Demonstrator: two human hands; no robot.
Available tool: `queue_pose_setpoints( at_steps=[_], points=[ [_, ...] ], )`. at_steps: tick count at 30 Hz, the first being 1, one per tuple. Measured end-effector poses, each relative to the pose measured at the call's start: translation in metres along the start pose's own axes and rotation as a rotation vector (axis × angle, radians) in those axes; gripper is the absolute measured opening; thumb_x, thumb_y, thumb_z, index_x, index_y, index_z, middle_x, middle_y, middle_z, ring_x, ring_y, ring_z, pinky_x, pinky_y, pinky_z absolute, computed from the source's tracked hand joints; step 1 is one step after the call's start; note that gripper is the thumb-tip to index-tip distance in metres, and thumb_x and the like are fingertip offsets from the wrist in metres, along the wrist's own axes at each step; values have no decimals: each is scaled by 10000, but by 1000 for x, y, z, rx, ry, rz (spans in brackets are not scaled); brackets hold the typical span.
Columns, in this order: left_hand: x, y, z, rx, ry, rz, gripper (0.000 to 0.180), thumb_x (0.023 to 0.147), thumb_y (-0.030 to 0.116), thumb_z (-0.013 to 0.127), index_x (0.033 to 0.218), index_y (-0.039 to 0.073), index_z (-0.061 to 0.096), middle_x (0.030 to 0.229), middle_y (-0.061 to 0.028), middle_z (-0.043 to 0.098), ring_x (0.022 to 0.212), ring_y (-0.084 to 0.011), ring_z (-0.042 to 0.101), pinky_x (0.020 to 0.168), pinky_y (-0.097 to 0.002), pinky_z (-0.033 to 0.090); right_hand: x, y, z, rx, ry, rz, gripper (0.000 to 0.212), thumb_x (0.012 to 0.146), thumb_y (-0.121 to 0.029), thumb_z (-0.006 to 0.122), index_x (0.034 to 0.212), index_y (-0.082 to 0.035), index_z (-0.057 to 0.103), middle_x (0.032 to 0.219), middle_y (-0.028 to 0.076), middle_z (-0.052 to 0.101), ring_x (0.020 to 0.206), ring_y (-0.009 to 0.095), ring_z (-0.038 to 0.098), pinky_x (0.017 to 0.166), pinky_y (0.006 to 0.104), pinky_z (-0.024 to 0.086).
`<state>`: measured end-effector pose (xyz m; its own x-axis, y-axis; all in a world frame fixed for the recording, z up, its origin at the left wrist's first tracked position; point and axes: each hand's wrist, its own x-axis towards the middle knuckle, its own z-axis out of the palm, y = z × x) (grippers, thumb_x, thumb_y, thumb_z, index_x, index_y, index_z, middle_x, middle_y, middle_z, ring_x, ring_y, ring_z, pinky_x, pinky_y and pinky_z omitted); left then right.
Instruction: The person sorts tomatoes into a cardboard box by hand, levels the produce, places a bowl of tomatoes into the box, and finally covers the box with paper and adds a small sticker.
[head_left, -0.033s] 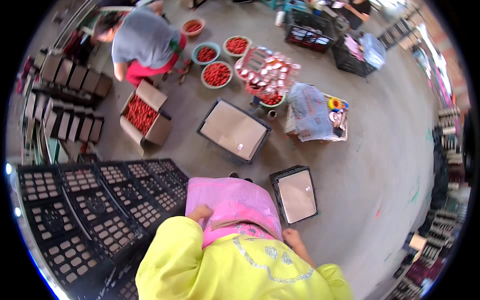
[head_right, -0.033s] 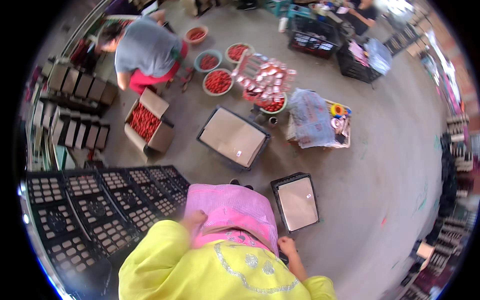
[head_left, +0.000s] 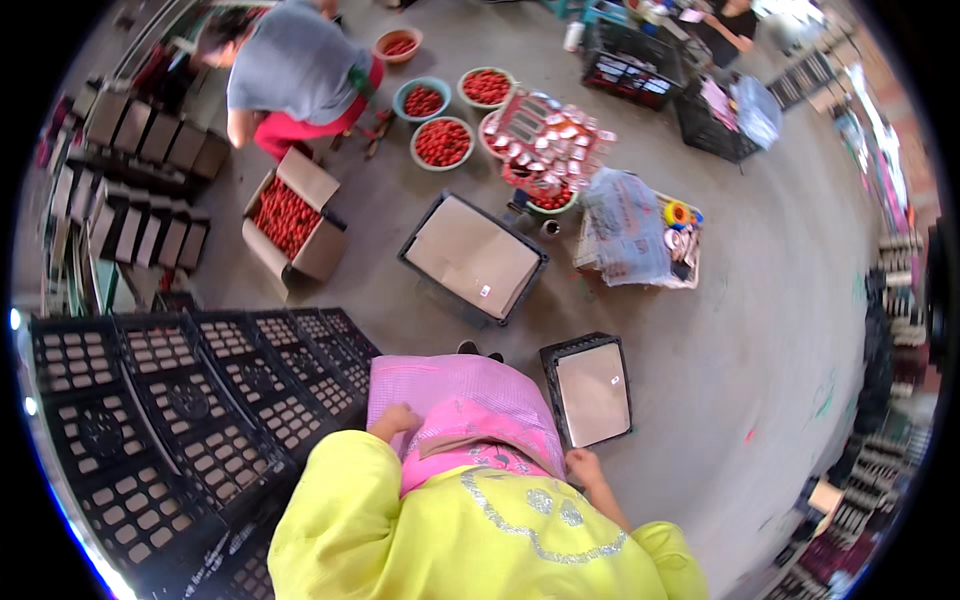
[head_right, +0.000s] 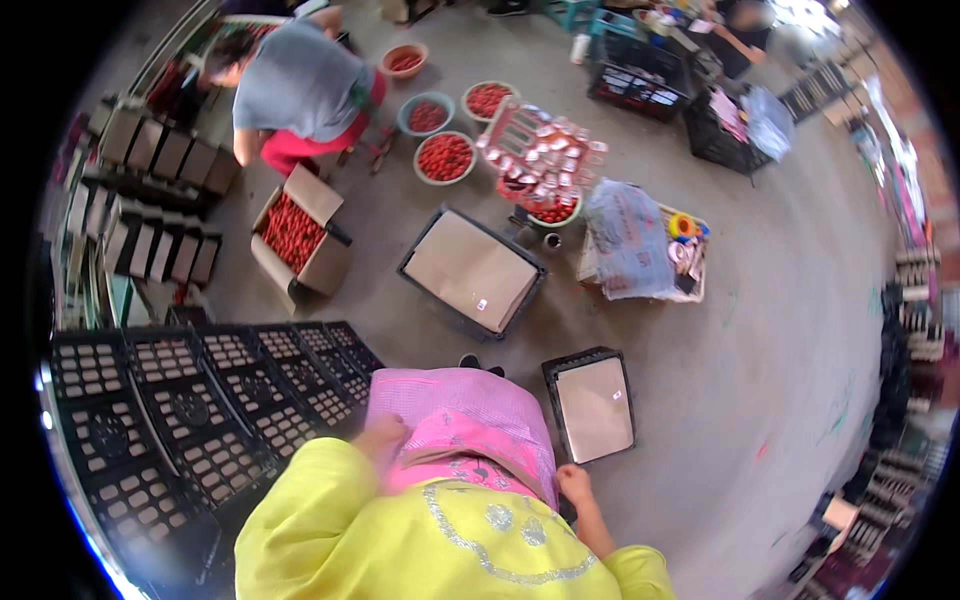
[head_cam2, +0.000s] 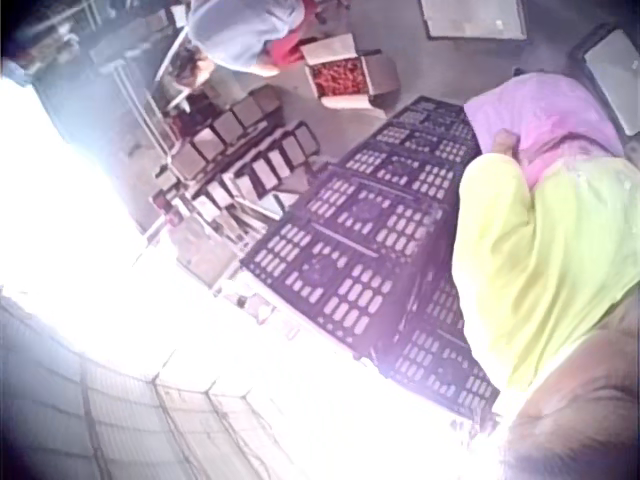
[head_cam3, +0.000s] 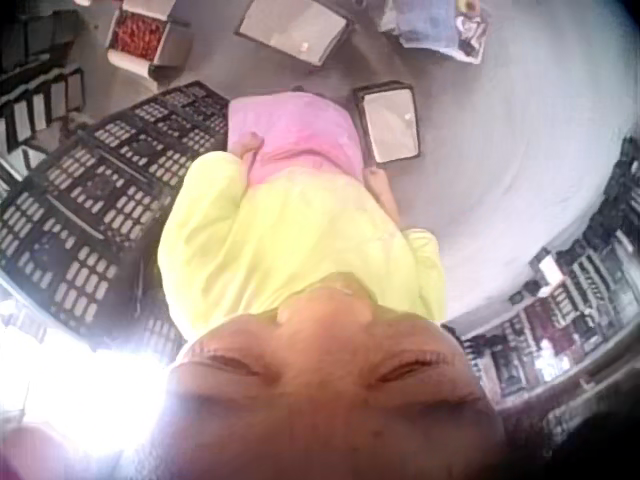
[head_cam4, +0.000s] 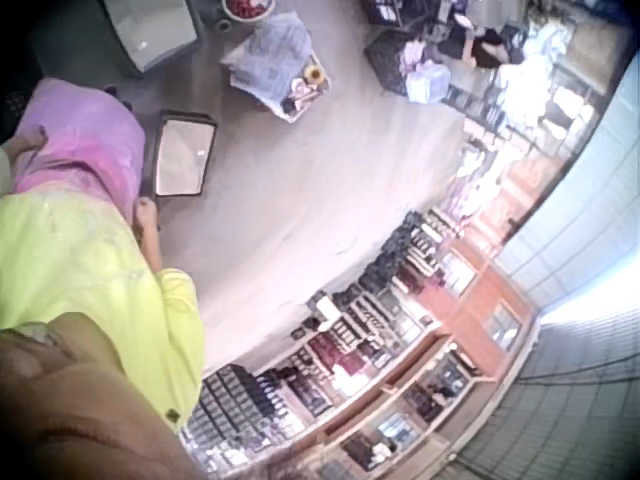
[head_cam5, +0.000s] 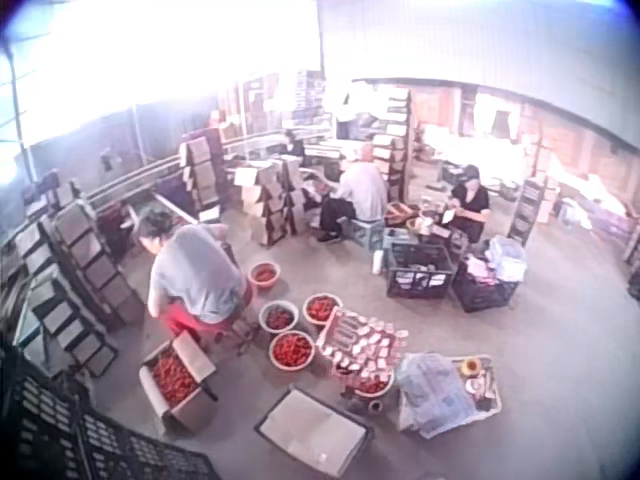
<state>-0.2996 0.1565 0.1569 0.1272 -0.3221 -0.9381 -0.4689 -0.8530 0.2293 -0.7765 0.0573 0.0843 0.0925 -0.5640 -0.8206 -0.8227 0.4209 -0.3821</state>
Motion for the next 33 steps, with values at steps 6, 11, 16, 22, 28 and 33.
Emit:
queue_pose_setpoints(
  at_steps=[6, 11, 16, 22, 28, 33],
  points=[
    [72, -97, 17, -471, 310, -116, 393, 751, 243, 564, 1075, 27, 614, 1091, -224, 591, 1053, -342, 558, 917, -375, 425, 63, -184, 2, -157, -80, -279, 185, 814, -141, 577, 922, -6, 644, 778, 79, 651, 703, 136, 592, 657, 287, 477],
    [78, -9, -41, -444, 427, 13, 346, 758, 224, 564, 1042, 36, 626, 1042, -221, 609, 1007, -338, 579, 879, -391, 445, 114, -290, 7, -249, -201, -426, 200, 816, -158, 582, 937, -10, 643, 799, 98, 653, 748, 157, 603, 704, 296, 479],
    [147, 23, -68, -596, 570, 23, 367, 774, 237, 563, 1082, 40, 598, 1086, -212, 587, 1022, -341, 559, 894, -398, 432, 161, -356, 25, -344, -430, -451, 213, 814, -195, 571, 917, -24, 646, 802, 128, 658, 757, 204, 623, 704, 329, 483],
    [265, 93, -127, -605, 703, 35, 384, 784, 212, 587, 1120, 28, 567, 1112, -189, 558, 1039, -322, 542, 899, -374, 437, 300, -333, 28, -628, -542, -204, 188, 839, -175, 552, 869, -20, 655, 746, 87, 647, 724, 144, 594, 653, 307, 475],
    [353, 121, -189, -213, 832, 31, 521, 789, 216, 597, 1285, 149, 450, 1370, -152, 358, 1227, -333, 371, 1004, -448, 339, 385, -307, 38, -238, -589, 87, 176, 869, -164, 536, 947, -32, 624, 814, 37, 626, 698, 136, 586, 628, 254, 479],
    [399, 86, -201, -223, 703, -124, 566, 796, 187, 594, 1325, 195, 392, 1402, -113, 313, 1280, -297, 312, 1023, -470, 302, 412, -315, 63, 66, -340, 322, 205, 872, -155, 531, 1057, -66, 514, 915, 55, 589, 741, 149, 570, 706, 286, 469]
  ],
)
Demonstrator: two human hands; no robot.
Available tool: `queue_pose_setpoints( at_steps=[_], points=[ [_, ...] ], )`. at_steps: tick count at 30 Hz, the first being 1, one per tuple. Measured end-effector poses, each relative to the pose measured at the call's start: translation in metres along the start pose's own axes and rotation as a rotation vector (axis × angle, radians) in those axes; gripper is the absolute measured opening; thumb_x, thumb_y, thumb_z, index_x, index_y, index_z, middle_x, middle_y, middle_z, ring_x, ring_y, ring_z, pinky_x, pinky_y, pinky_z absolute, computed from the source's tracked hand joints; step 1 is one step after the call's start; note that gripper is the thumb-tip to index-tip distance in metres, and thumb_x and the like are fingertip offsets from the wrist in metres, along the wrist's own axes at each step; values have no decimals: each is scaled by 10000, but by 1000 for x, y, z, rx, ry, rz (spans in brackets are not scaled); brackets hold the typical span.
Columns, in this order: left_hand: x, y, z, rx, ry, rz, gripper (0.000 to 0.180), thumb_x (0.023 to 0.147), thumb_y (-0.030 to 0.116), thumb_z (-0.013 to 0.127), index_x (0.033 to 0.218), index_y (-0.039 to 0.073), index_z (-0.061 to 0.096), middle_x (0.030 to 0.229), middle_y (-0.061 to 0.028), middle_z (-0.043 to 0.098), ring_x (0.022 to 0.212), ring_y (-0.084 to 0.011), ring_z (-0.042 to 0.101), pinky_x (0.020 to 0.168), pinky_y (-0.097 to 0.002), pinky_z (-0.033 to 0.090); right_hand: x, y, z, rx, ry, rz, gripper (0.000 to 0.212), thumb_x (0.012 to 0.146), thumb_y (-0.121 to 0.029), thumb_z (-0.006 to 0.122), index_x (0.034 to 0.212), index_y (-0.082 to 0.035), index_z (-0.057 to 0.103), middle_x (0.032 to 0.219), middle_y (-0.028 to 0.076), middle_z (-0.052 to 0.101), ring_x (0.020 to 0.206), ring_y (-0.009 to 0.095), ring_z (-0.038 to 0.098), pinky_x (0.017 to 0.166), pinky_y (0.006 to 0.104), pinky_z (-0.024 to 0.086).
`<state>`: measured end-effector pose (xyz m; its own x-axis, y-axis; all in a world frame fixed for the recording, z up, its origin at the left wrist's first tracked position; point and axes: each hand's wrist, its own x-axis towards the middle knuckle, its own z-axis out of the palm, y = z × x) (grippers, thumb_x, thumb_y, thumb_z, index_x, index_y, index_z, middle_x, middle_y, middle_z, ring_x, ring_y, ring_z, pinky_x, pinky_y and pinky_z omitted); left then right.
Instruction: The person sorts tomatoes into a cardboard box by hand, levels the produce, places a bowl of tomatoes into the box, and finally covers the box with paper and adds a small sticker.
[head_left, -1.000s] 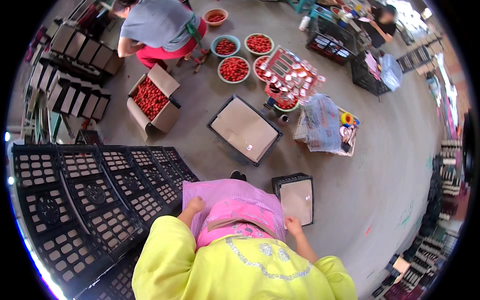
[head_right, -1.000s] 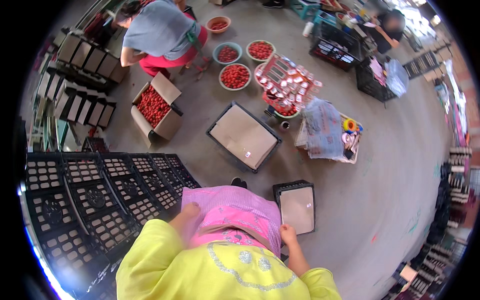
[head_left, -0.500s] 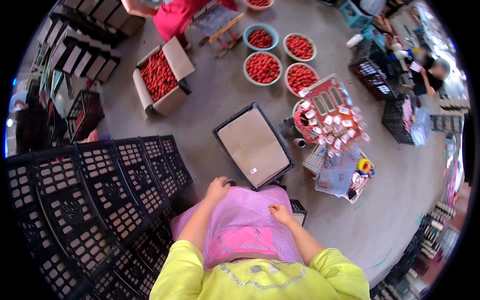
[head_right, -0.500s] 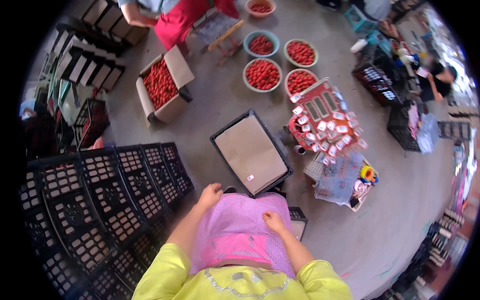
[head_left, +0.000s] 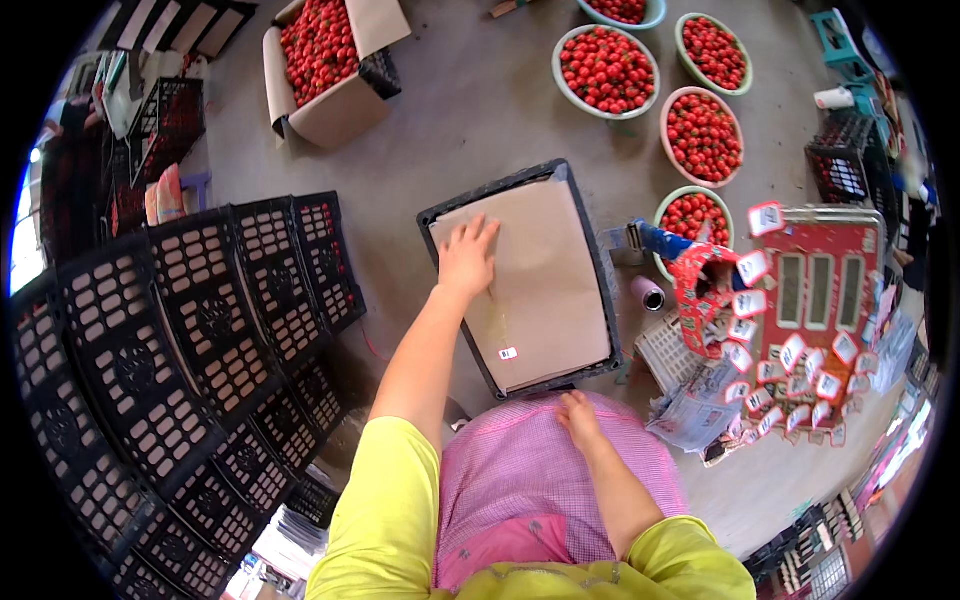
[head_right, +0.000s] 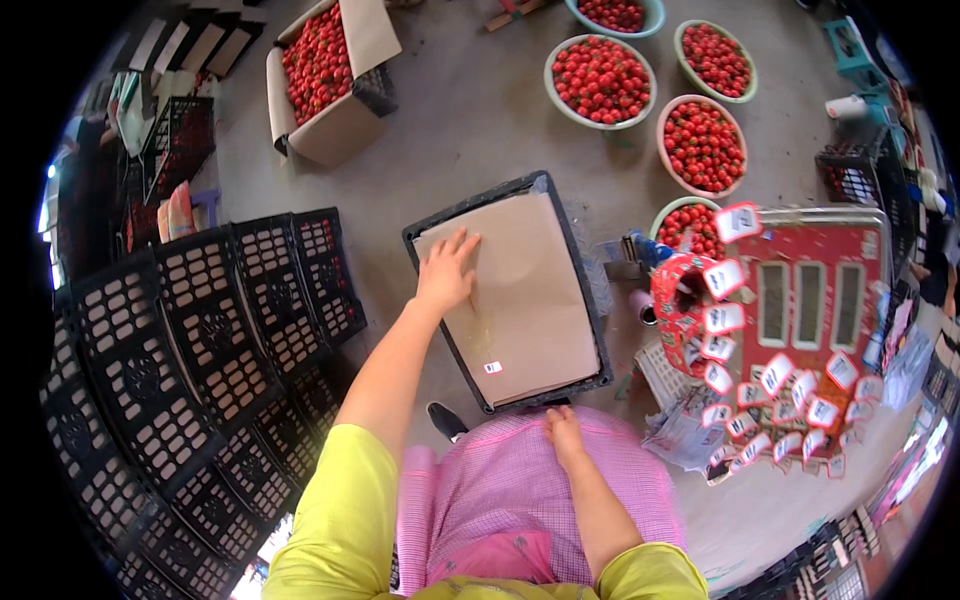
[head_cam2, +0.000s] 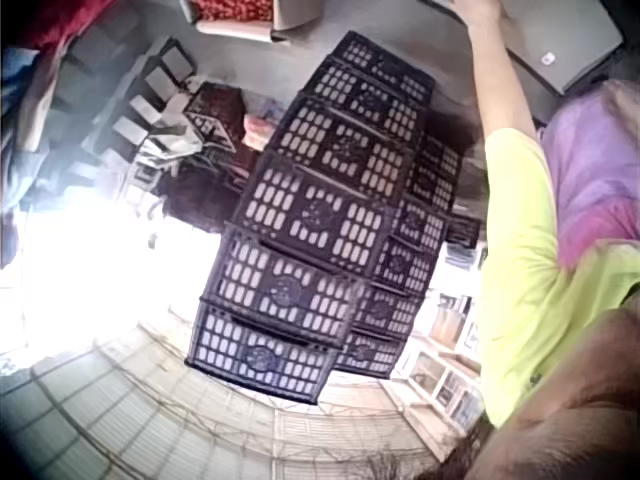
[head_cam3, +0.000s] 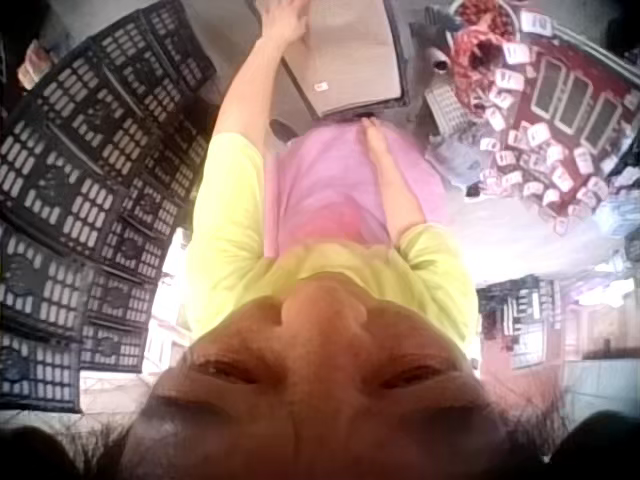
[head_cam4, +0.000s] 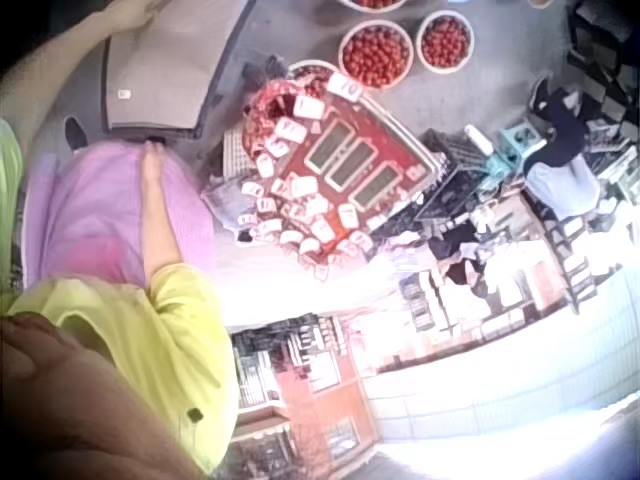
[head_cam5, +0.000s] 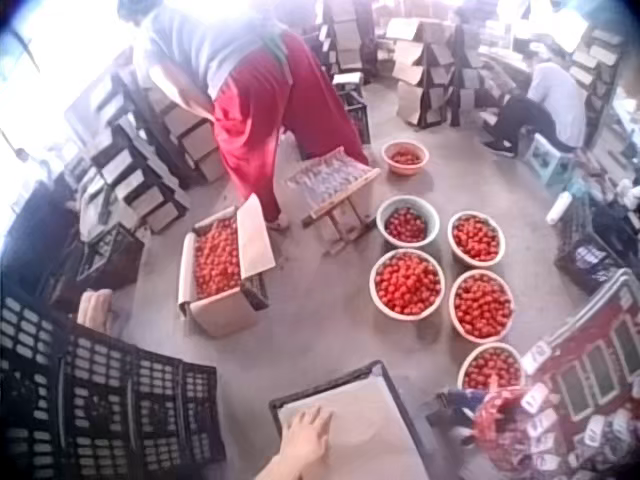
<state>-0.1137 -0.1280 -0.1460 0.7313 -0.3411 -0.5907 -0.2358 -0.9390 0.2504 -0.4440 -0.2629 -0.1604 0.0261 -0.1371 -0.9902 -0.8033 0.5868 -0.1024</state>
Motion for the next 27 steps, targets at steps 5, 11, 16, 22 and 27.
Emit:
queue_pose_setpoints(
  at_steps=[5, 11, 16, 22, 27],
  points=[
    [48, -18, 1, -188, 427, -189, 435, 783, 159, 578, 1196, 46, 501, 1270, -144, 444, 1180, -316, 412, 980, -441, 345, 28, -6, 9, 205, 34, 13, 166, 889, -179, 516, 990, -71, 440, 873, 90, 525, 786, 224, 574, 765, 331, 473],
    [64, -42, -12, -130, 146, -153, 447, 731, 229, 597, 1107, -3, 530, 1157, -179, 523, 1121, -337, 478, 927, -391, 427, 36, -3, 8, 172, 71, -117, 178, 861, -132, 533, 1005, -51, 468, 859, 93, 547, 677, 197, 580, 681, 354, 528],
    [27, -63, -7, -137, 37, -231, 477, 701, 198, 567, 1135, 6, 513, 1174, -186, 510, 1131, -323, 479, 939, -393, 424, 65, -1, -11, 74, 115, -21, 168, 793, -85, 553, 960, -82, 528, 736, 104, 567, 579, 178, 590, 578, 324, 521],
    [-101, -166, 75, -527, 11, -501, 508, 668, 193, 599, 1131, -5, 530, 1199, -223, 501, 1163, -339, 462, 956, -409, 405, 54, -13, -36, -447, 128, -243, 252, 752, -80, 554, 995, -70, 488, 646, 45, 484, 485, 152, 517, 483, 308, 472],
    [-239, -236, 193, -935, -40, -744, 627, 707, 183, 548, 1284, -18, 412, 1355, -279, 338, 1284, -388, 306, 1055, -386, 285, 23, -19, -3, -757, 98, -502, 166, 738, -38, 518, 903, -49, 533, 650, 36, 531, 479, 117, 499, 413, 224, 404]
  ],
)
